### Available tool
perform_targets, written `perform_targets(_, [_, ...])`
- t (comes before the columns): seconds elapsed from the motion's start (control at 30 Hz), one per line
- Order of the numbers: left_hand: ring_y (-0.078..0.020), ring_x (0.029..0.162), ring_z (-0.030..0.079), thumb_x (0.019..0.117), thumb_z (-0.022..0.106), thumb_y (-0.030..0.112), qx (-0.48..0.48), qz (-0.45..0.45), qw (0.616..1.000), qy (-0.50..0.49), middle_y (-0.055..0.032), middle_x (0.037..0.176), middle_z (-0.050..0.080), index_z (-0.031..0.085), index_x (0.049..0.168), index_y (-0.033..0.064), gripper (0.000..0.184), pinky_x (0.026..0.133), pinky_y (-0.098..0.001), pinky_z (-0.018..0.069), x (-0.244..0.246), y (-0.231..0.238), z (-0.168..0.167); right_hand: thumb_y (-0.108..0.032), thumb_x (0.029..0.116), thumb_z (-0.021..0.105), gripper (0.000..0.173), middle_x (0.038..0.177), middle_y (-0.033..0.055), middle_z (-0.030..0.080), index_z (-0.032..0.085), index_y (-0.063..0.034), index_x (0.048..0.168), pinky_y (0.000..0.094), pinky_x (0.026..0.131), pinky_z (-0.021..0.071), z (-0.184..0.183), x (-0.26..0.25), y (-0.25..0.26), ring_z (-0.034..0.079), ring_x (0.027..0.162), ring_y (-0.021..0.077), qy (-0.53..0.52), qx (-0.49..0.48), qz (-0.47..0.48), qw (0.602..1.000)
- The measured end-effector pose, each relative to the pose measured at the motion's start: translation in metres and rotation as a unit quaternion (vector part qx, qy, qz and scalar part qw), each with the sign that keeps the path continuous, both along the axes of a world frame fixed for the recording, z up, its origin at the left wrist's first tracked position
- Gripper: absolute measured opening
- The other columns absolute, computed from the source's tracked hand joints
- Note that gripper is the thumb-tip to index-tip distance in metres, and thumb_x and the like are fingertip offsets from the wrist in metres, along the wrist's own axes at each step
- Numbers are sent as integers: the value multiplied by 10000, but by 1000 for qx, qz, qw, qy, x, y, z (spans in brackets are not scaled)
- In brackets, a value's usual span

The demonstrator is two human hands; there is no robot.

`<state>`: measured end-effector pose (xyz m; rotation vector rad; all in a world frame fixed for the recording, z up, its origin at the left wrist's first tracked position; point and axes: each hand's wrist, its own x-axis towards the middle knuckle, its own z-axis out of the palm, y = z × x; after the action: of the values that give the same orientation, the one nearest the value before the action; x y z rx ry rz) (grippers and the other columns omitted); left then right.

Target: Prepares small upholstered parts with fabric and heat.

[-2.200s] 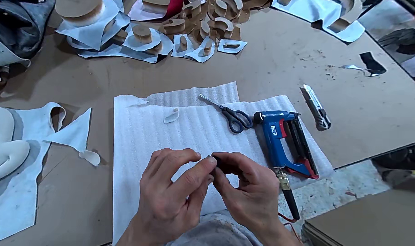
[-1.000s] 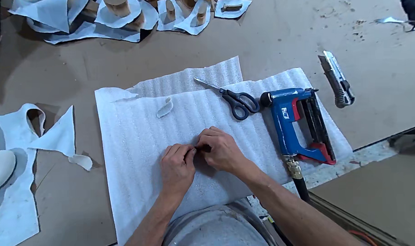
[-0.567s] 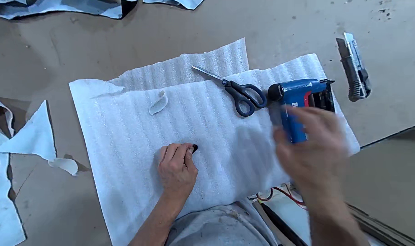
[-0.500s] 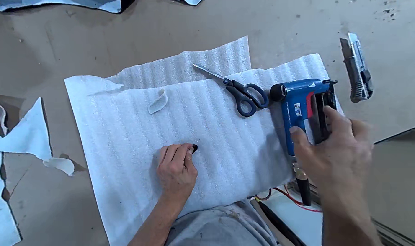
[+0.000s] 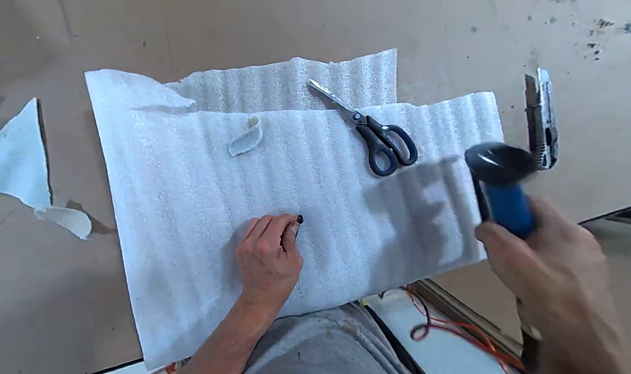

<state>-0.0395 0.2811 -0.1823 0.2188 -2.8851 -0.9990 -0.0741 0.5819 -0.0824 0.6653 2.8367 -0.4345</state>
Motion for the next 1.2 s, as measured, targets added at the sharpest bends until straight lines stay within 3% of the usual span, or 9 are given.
perform_targets(0.03, [-113, 815, 655, 979, 618, 251, 2, 1, 1000, 6, 38, 872, 715, 794, 990, 168, 195, 696, -279, 533, 2, 1, -1, -435, 864, 604, 465, 835, 177, 652, 646, -46, 1115, 598, 573, 468, 13, 11, -5, 639, 718, 355, 7, 1, 44, 999])
perform_targets(0.07, [-129, 826, 655, 989, 607, 244, 4, 1, 1000, 17, 24, 887, 716, 791, 994, 156, 204, 698, -291, 534, 4, 2, -3, -456, 888, 636, 473, 813, 144, 667, 665, -16, 1060, 527, 569, 510, 28, 23, -15, 654, 691, 273, 6, -29, 85, 996])
perform_targets(0.13, [-155, 853, 668, 993, 577, 221, -1, 1, 999, 39, 3, 927, 735, 789, 997, 144, 226, 704, -310, 543, 5, 5, -7, -350, 896, 725, 412, 847, 137, 707, 672, 30, 1045, 443, 639, 578, 51, 41, -46, 692, 737, 186, -26, -114, 143, 983])
perform_targets(0.17, [-162, 859, 669, 989, 568, 200, -1, 0, 999, 47, -4, 948, 739, 788, 1003, 137, 229, 703, -312, 544, 6, 6, -9, -297, 872, 747, 348, 842, 120, 728, 696, 9, 1030, 408, 643, 589, 55, 46, -62, 705, 735, 155, -40, -148, 167, 974])
perform_targets(0.3, [-197, 848, 665, 987, 545, 183, -2, -1, 998, 58, -37, 963, 732, 778, 1027, 118, 245, 686, -329, 540, 9, 6, -11, -253, 841, 734, 376, 891, 95, 767, 753, -44, 1153, 384, 652, 583, 45, 48, -108, 718, 747, 160, -81, -175, 241, 951])
perform_targets(0.43, [-199, 848, 664, 978, 542, 178, 8, 9, 998, 56, -34, 971, 732, 775, 1025, 129, 242, 683, -334, 538, 10, 8, -11, -257, 813, 717, 387, 861, 57, 758, 759, -62, 1146, 361, 611, 560, 30, 46, -120, 695, 706, 132, -85, -144, 242, 956])
perform_targets(0.93, [-186, 846, 652, 931, 572, 136, 22, 10, 997, 69, -24, 999, 730, 776, 1045, 136, 234, 657, -315, 522, 10, 8, -16, -279, 865, 728, 340, 867, 48, 758, 746, -38, 1104, 248, 690, 579, 19, 52, -123, 700, 774, 38, -84, -186, 215, 955])
perform_targets(1.1, [-185, 859, 651, 940, 573, 140, 30, 3, 997, 68, -19, 1011, 731, 776, 1052, 144, 231, 666, -316, 521, 9, 6, -16, -273, 880, 717, 360, 896, 37, 761, 737, -45, 1157, 253, 707, 585, 16, 51, -123, 702, 795, 36, -94, -201, 217, 951])
perform_targets(1.2, [-194, 851, 658, 960, 573, 149, 36, 4, 997, 72, -22, 993, 734, 776, 1033, 139, 217, 669, -327, 530, 10, 5, -16, -279, 864, 707, 320, 856, 13, 750, 745, -76, 1108, 262, 671, 580, 16, 50, -125, 695, 761, 35, -100, -195, 220, 951])
